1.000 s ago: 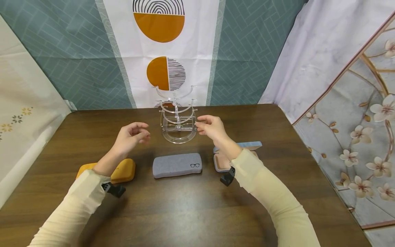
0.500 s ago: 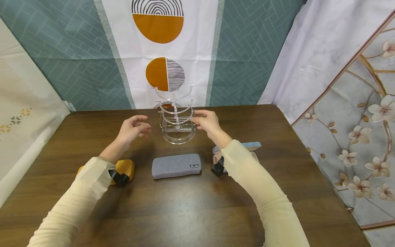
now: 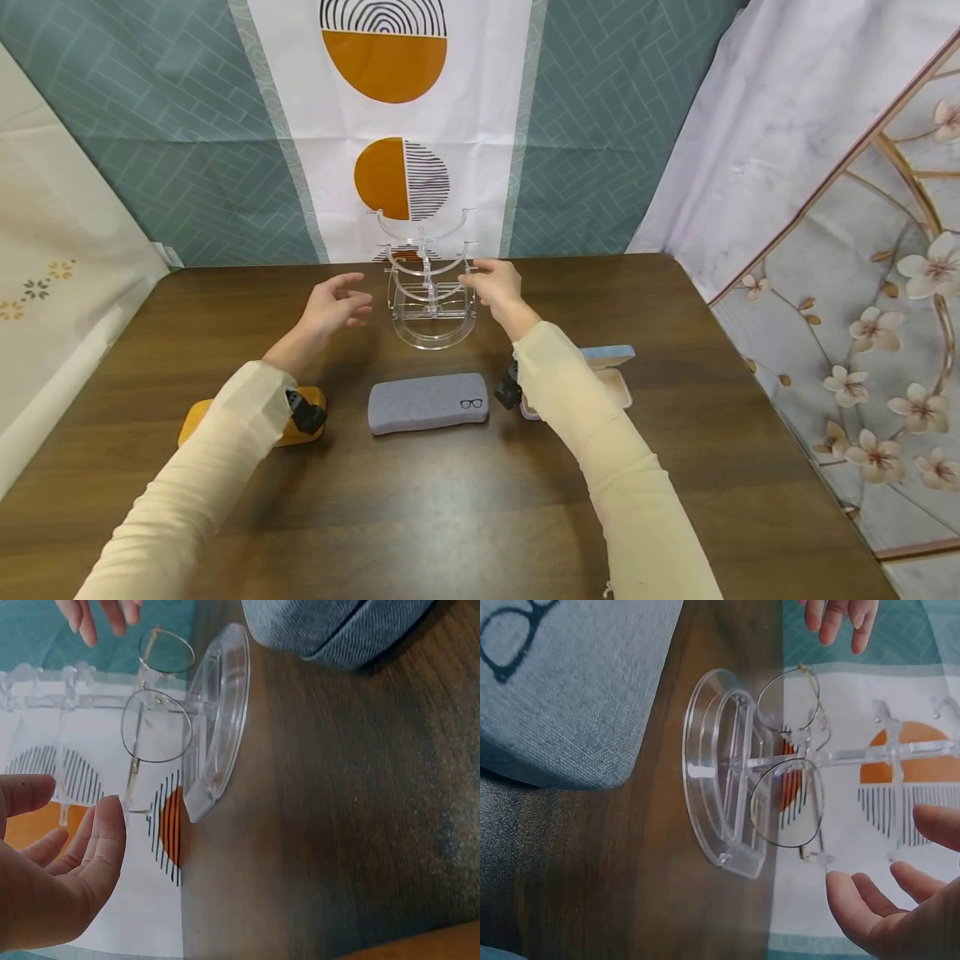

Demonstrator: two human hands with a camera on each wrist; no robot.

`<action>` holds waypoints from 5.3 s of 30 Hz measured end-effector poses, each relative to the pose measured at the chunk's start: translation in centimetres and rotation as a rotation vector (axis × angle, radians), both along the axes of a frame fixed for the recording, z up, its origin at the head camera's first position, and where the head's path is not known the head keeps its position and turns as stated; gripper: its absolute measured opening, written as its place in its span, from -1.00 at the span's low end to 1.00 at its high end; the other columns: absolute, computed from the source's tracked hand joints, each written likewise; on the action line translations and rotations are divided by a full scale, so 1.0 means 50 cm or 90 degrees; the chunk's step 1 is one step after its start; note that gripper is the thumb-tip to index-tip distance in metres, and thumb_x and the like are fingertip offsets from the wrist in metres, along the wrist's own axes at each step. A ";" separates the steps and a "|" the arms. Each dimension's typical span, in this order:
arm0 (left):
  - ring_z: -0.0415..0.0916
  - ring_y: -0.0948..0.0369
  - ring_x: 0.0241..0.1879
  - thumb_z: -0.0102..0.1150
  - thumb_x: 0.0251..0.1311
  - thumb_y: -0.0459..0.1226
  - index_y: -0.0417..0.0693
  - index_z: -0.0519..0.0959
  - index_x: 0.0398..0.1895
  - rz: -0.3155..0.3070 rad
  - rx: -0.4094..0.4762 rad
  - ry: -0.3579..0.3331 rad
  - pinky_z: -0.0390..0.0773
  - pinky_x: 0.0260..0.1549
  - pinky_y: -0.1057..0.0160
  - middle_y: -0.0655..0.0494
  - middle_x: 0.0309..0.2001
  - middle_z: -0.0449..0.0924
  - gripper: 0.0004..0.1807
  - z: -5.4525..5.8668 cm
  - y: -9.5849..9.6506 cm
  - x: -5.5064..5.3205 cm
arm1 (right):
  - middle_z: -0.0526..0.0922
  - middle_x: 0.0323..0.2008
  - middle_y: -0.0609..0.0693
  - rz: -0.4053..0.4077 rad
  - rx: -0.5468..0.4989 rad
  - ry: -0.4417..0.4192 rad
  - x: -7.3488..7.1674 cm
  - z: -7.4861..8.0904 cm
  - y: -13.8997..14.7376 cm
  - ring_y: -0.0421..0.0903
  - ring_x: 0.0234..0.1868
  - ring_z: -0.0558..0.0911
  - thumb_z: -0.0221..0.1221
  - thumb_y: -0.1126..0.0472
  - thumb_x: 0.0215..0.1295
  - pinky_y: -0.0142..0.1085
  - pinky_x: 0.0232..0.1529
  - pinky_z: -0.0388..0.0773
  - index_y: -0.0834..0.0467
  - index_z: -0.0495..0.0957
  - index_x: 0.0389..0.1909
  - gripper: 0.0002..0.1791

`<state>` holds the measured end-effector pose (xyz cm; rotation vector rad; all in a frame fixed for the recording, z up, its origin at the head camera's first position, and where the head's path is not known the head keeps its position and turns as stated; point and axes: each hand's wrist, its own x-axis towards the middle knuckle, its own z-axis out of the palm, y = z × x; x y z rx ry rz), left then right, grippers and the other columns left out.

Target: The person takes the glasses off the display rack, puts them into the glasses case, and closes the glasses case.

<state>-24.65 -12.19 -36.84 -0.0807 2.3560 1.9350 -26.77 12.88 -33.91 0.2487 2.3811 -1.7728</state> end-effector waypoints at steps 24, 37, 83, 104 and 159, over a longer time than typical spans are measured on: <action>0.58 0.01 -0.39 -0.02 0.26 -0.41 -0.03 0.06 0.39 -0.050 0.026 -0.120 0.61 -0.42 0.17 -0.40 -0.02 0.44 -0.36 -0.047 0.030 -0.041 | 0.42 0.08 0.23 -0.053 -0.027 -0.037 -0.008 -0.071 -0.022 0.18 -0.01 0.49 -0.07 0.49 0.19 -0.10 -0.02 0.47 0.20 0.31 0.24 -0.46; 0.43 0.24 -0.67 0.01 0.19 -0.40 -0.21 0.22 0.30 -0.008 -0.066 -0.061 0.53 -0.66 0.36 -0.17 -0.48 0.52 -0.44 -0.062 0.045 -0.047 | 0.54 -0.08 0.26 -0.088 -0.021 -0.010 -0.011 -0.087 -0.029 0.15 -0.10 0.57 0.01 0.52 0.16 -0.27 -0.16 0.56 0.27 0.42 0.14 -0.53; 0.46 0.27 -0.63 -0.01 0.19 -0.51 -0.32 0.29 0.22 -0.026 0.061 -0.043 0.46 -0.69 0.41 -0.09 -0.50 0.55 -0.51 -0.015 0.028 0.008 | 0.54 -0.17 0.38 -0.020 -0.065 0.072 0.047 -0.049 -0.007 -0.07 -0.44 0.60 0.05 0.52 0.18 -0.38 -0.32 0.58 0.37 0.42 0.09 -0.59; 0.48 0.28 -0.62 -0.01 0.19 -0.50 -0.36 0.23 0.24 -0.065 0.110 -0.047 0.48 -0.65 0.42 0.10 -0.58 0.55 -0.49 0.000 0.024 0.055 | 0.51 -0.14 0.42 0.035 -0.085 0.075 0.087 -0.026 0.016 -0.13 -0.45 0.61 0.05 0.49 0.21 -0.38 -0.32 0.58 0.40 0.36 0.13 -0.58; 0.52 0.28 -0.57 0.08 0.13 -0.51 -0.38 0.28 0.20 -0.096 0.134 0.028 0.52 -0.61 0.39 0.12 -0.54 0.59 -0.48 -0.004 0.008 0.201 | 0.60 -0.33 0.22 0.120 -0.134 0.096 0.215 -0.032 0.043 -0.17 -0.45 0.61 0.09 0.49 0.18 -0.30 -0.30 0.59 0.37 0.37 0.14 -0.55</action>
